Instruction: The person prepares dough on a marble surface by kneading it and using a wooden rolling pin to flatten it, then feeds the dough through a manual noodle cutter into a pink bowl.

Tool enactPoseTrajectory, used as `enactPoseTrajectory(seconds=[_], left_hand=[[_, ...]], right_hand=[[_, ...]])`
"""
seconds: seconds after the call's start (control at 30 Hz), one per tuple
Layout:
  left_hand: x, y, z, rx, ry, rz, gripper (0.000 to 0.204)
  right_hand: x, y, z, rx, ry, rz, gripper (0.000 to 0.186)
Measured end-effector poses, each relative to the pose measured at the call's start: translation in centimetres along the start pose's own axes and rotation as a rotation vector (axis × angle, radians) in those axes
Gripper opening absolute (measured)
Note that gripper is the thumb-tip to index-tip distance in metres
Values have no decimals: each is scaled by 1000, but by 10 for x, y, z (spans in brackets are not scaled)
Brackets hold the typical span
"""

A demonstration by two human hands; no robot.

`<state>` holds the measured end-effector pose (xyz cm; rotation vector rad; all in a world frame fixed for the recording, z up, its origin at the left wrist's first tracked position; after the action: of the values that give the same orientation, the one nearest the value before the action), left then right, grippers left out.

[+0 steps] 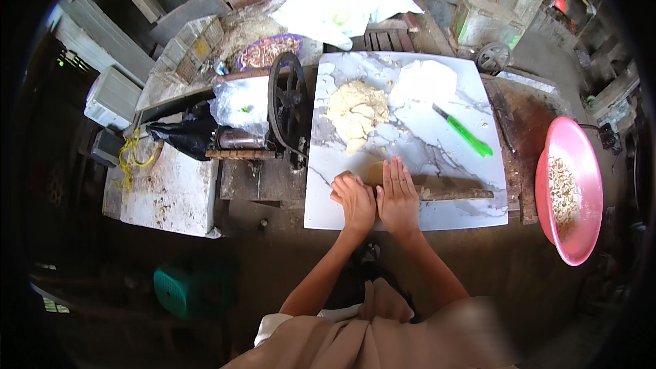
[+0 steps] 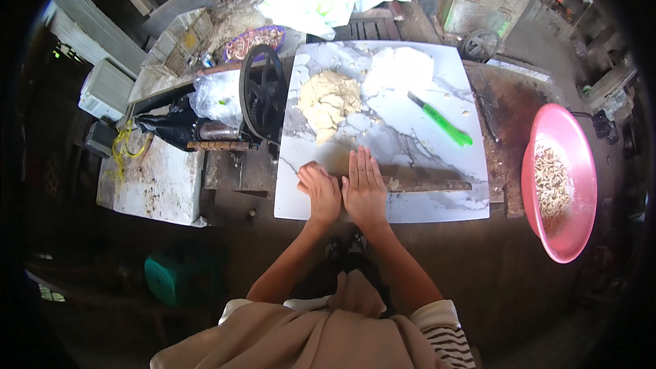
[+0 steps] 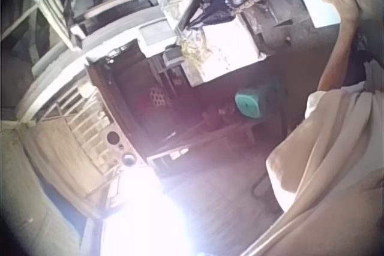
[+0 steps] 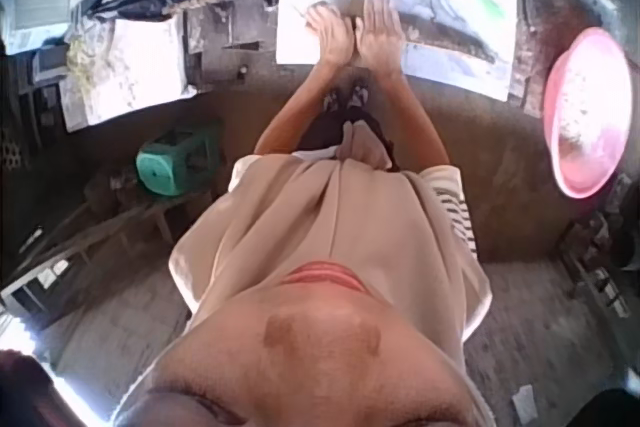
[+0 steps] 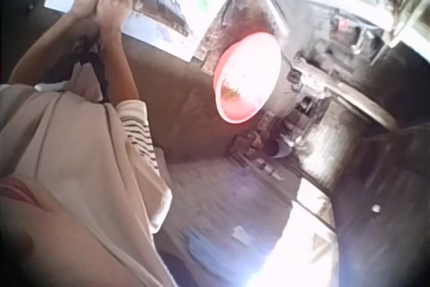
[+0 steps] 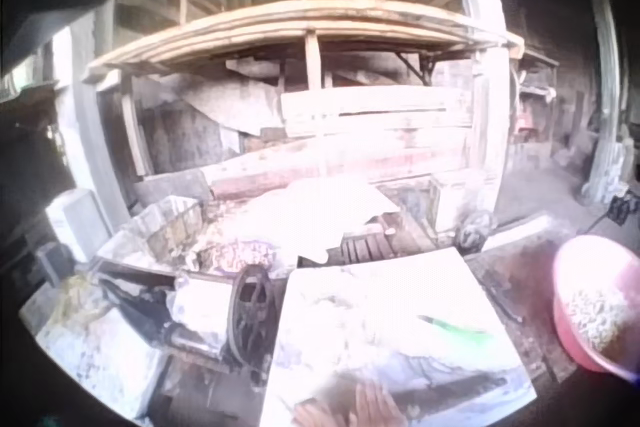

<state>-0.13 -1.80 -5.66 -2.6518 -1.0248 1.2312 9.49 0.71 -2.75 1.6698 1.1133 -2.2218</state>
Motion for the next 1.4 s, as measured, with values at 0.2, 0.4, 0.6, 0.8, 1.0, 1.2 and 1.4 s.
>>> enactPoseTrajectory(seconds=[0.2, 0.4, 0.6, 0.8, 1.0, 1.2, 1.4], left_hand=[[-5, -5, 0, -1, 14, 34, 25], [-17, -9, 4, -79, 106, 0, 20], [-20, -12, 10, -89, 100, -39, 16], [-9, -38, 9, -80, 26, -80, 16], [6, -94, -4, -88, -82, -108, 16], [9, -74, 8, -95, -132, -134, 16], [0, -34, 14, -199, -2, -18, 16]], right_hand=[[-31, 11, -19, -148, -292, 16, 43], [-35, 14, -17, -267, -417, 5, 40], [-31, 3, -7, -206, -423, 100, 30], [-6, -23, -11, 42, -57, -63, 28], [12, -73, -32, 97, 43, -101, 28], [18, -60, -27, 93, 57, -27, 36], [2, -28, -12, 72, 108, 34, 42]])
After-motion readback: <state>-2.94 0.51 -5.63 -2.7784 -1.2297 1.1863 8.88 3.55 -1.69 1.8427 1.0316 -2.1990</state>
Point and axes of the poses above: each hand's wrist, its own y-axis away from the middle knuckle, its own x-axis out of the palm, z = x × y, the point moved 6 cm from there along -y, towards the middle knuckle, and after that the axes turned 4 degrees about -x, right-handed, at the moved point
